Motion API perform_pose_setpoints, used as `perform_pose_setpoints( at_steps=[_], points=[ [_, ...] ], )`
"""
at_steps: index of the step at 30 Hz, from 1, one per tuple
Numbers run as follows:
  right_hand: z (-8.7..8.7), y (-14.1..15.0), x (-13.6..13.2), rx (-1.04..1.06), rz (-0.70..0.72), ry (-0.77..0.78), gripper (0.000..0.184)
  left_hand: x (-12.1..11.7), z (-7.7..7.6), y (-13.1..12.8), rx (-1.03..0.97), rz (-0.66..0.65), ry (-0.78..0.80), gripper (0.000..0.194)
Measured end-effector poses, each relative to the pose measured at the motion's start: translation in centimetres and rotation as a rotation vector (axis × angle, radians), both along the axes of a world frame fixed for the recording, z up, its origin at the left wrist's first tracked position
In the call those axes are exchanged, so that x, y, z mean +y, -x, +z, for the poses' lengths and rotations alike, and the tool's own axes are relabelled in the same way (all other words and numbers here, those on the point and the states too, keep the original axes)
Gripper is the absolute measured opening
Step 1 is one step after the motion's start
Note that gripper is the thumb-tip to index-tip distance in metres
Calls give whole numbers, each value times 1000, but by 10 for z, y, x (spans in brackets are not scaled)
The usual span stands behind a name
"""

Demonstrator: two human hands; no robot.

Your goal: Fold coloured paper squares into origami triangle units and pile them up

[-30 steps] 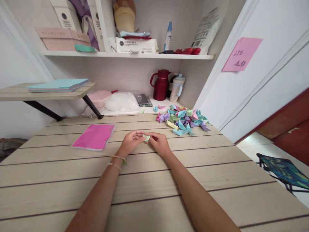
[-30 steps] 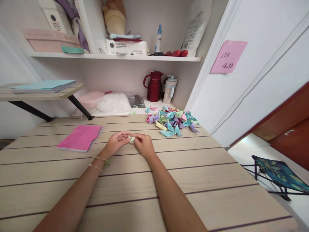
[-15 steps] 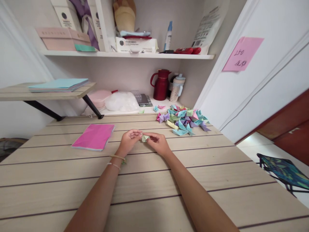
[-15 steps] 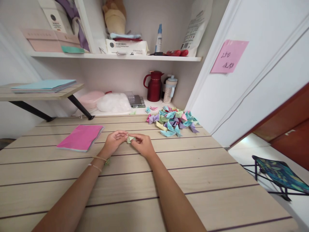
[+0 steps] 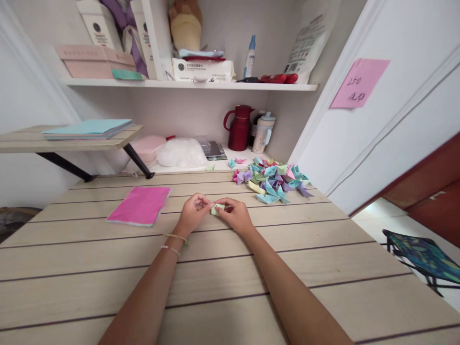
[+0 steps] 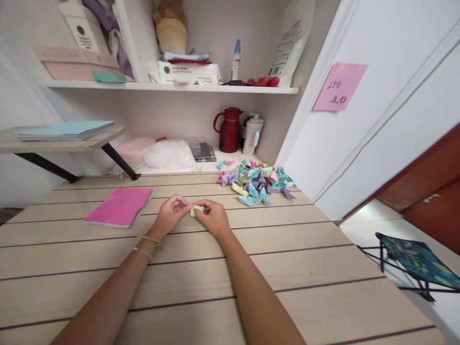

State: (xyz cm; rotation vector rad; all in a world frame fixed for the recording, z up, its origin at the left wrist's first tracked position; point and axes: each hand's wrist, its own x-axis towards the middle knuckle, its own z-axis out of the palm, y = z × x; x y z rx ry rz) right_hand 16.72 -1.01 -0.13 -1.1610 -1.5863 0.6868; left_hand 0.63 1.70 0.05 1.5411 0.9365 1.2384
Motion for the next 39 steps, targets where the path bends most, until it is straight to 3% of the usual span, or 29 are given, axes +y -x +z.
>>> perform_pose_setpoints(
  at_steps=[10, 18, 23, 28, 39],
  points=[
    [-2, 0, 3, 65, -23, 17, 24, 1, 2, 0, -29, 50, -40, 21],
    [-3, 0, 3, -105, -14, -157, 13, -3, 5, -1, -20, 8, -56, 22],
    [-1, -1, 2, -304, -120, -295, 12, -4, 5, -1, 7, -4, -56, 23],
    [3, 1, -2, -431, -91, -358, 13, -3, 4, -1, 8, -30, -73, 22],
    [1, -4, 2, -187, -220, -263, 7, 2, 7, -1, -151, 131, -14, 24]
  ],
)
